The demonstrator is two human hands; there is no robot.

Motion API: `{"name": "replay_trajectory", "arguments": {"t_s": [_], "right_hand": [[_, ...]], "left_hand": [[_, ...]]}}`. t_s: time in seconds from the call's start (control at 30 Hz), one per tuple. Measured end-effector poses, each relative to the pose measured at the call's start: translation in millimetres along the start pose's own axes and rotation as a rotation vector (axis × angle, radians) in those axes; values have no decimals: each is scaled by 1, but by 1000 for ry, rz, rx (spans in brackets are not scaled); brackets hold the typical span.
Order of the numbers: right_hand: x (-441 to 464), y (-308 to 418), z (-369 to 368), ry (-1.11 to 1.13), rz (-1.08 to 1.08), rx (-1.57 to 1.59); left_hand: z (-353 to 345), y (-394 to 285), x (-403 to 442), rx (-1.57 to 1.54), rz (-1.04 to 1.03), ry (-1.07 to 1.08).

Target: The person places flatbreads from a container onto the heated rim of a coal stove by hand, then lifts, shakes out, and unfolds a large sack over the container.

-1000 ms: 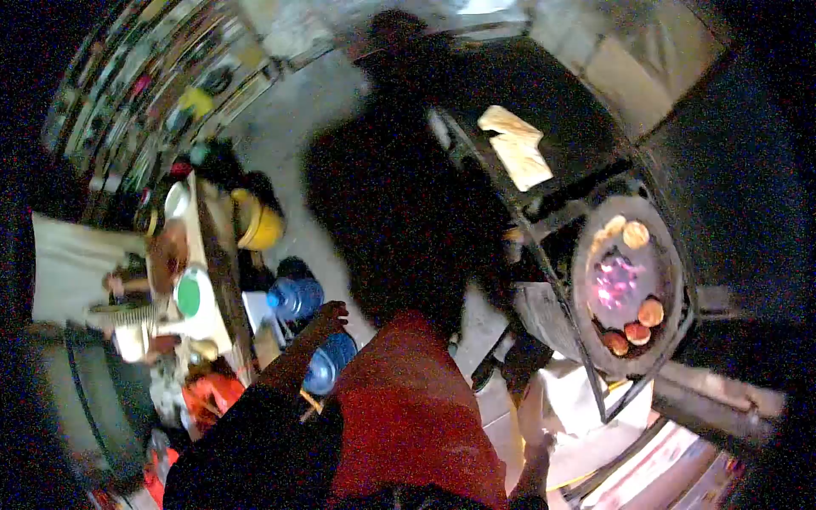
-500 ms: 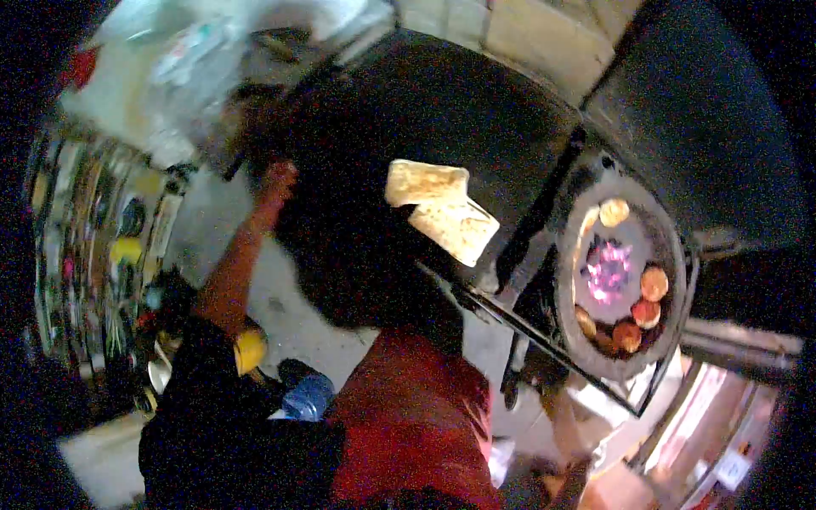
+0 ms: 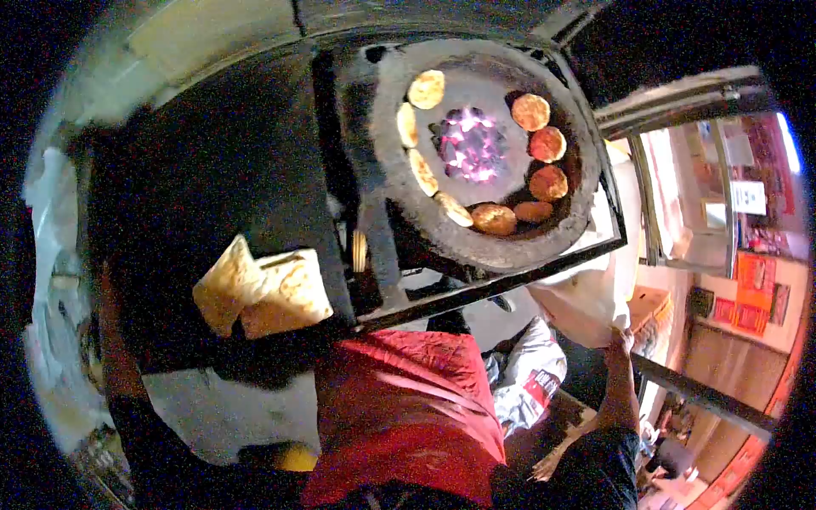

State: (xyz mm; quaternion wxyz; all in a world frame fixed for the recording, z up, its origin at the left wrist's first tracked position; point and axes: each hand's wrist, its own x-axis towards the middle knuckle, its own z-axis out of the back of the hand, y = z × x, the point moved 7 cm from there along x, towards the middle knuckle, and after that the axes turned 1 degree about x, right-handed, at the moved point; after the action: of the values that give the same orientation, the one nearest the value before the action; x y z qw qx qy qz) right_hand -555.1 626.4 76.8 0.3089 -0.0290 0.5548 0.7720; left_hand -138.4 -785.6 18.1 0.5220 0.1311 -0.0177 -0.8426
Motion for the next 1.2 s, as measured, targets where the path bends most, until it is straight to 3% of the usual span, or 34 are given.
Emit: {"name": "replay_trajectory", "arguments": {"t_s": [0.1, 0.2, 0.27, 0.4, 0.47, 0.57, 0.6, 0.7, 0.73, 0.77, 0.83, 0.9, 0.93, 0.97, 1.03, 1.07, 1.17, 1.2], "right_hand": [[-31, 13, -21, -66, 4, -58], [-31, 11, -19, -196, -98, -123], [-21, -1, -8, -189, -84, -118], [-10, -1, -9, -231, -160, -156], [6, -7, -2, -212, -144, -97], [33, -23, 7, -157, -116, -20], [41, -33, 11, -130, -118, 22], [37, -29, -4, -63, -125, 71], [35, -27, -9, -12, -189, 10], [30, -25, -15, 40, -250, -52], [27, -22, -19, 85, -163, 41], [22, -8, -31, 159, -99, 143], [23, 0, -36, 177, -103, 92], [27, -7, -33, 65, -190, 238], [39, -25, -27, 116, -182, 282], [48, -41, -22, 152, -216, 307], [50, -27, -20, 81, -211, 124], [51, -33, -20, 91, -284, 213]], "left_hand": [[-14, -16, 4, 213, -137, 96], [24, -66, -73, 313, -593, -523], [48, -93, -110, 353, -750, -728], [50, -111, -111, 420, -369, 2], [50, -133, -119, 431, -268, 171], [58, -191, -151, 446, -392, 132], [84, -242, -185, 298, -629, -211], [58, -228, -176, 514, -604, 172], [64, -253, -184, -51, -385, 191], [65, -270, -186, -155, -220, 216], [69, -302, -196, -379, 117, 206], [85, -389, -252, -971, 39, 294], [101, -433, -288, -957, 37, 274], [123, -486, -327, -1041, -43, 234], [148, -530, -353, -1104, -140, 184], [137, -539, -355, -1097, -153, 274], [63, -502, -288, -1007, 282, 343], [63, -501, -285, -989, 233, 357]]}}
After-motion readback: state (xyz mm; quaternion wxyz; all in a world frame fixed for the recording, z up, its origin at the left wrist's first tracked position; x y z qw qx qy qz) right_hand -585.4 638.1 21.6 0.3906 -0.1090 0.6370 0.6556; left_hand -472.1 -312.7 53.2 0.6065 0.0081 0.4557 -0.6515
